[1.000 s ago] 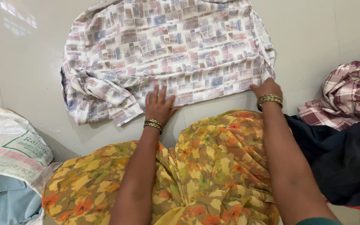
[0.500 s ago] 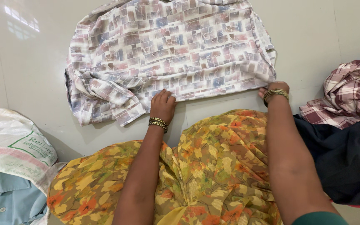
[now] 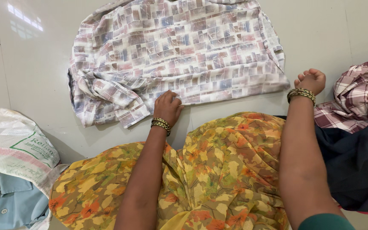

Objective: The person folds a shirt by laying it flat on the floor, smoothing it with their hands, and folding the sleeves and body into a square shape before placing it into a bag.

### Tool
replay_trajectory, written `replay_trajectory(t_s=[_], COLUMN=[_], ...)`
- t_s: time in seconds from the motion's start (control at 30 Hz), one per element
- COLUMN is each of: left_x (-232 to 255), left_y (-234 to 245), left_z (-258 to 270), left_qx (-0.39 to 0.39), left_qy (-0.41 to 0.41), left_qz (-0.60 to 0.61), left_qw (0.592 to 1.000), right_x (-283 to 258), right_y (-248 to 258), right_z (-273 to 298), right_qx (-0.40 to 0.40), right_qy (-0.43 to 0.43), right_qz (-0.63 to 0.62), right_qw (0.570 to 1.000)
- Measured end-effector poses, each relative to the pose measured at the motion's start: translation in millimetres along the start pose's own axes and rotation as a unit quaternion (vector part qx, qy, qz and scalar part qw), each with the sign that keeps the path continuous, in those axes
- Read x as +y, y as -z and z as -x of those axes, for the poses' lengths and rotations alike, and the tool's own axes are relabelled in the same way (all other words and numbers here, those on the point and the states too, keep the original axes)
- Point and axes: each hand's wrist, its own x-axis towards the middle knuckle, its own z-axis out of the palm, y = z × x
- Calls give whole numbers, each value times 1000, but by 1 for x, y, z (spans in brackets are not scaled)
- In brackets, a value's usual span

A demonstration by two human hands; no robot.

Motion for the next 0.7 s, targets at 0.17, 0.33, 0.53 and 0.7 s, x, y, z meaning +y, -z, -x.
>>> replay_trajectory(t_s=[0.17,0.33,0.53,0.7], left_x=[5,5,7,7], left_y=[5,3,4,5], left_z=[-1,1,0,0], left_qx=[-25,-18,-27,-41], left_qy=[14,16,31,38], left_qz=[-2,-2,7,1], left_qw=[1000,1000,999,998], right_x=[-4,3,-6,-7], right_y=[9,18,-9,-7], right_z=[6,16,34,24], right_qx=[4,-137,-194,-169], right_qy=[-138,-47,-259,-294], right_qz=[72,462,249,6], right_qw=[988,875,913,941])
